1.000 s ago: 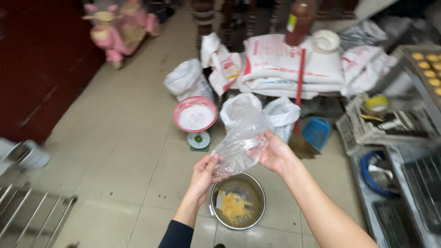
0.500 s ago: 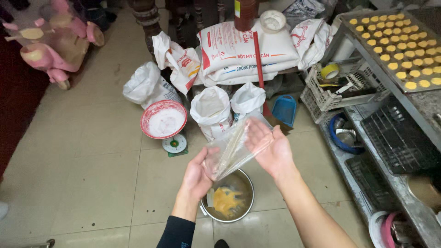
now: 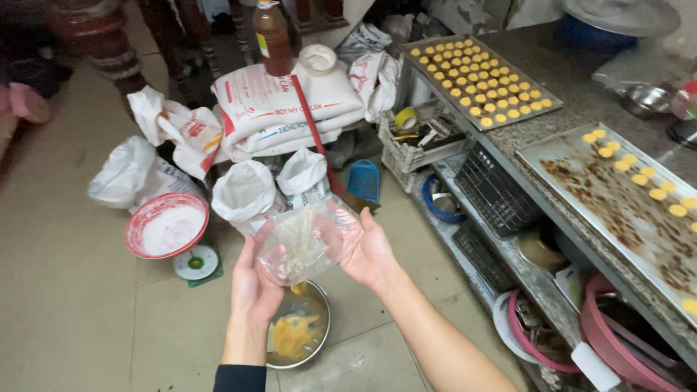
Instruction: The person pipes yellow dough into small rosette shapes onto metal baking trays using a piping bag. They refill the piping bag from a metal bowl and continue filling the trays in neat rows.
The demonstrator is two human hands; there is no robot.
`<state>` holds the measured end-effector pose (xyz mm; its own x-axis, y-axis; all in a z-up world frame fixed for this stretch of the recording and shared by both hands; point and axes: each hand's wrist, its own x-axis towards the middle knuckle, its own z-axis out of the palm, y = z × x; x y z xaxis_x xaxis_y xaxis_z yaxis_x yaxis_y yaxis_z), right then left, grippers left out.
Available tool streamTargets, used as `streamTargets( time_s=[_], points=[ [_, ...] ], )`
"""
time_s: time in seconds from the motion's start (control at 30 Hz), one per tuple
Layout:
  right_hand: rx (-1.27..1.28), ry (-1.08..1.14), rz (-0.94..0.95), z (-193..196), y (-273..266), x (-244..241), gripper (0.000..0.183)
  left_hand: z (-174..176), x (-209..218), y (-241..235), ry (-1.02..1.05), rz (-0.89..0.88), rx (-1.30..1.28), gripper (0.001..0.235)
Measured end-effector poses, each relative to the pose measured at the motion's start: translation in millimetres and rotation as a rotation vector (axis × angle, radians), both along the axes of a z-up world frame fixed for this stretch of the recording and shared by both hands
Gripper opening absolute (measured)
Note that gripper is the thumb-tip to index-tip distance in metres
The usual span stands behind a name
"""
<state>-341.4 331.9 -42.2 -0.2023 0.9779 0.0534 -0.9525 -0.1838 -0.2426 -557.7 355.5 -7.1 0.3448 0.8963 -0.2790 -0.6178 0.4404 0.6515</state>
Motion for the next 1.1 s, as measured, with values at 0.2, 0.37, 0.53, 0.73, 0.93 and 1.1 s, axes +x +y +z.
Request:
streamTargets(
  time_s=[0.2,0.37,0.53,0.73,0.93,1.1],
  points=[
    [-0.141,-0.014,-0.081,-40,3,3,0.065,-56,6,16,-0.012,-0.113,-0.029,0.047],
    [-0.003,0.078,-0.017,-107,30,-10,0.057,-147,-16,25,-0.053,-0.246,0.106,0.038],
    [-0.296,-0.03,-0.076,-203,64,-37,0.053,-237,-42,49,-0.159,-0.11,0.069,0.029],
    [-0.119,0.12,-0.009,-339,93,-80,0.058,-374,-76,93,-0.317,0.126,-0.015,0.035],
    [0.058,0.212,-0.013,-416,125,-108,0.065,-471,-108,129,-0.231,0.07,0.072,0.045],
    [-0.075,0.161,-0.034,-409,133,-125,0.055,-467,-117,143,-0.124,0.142,0.037,0.049]
  ],
)
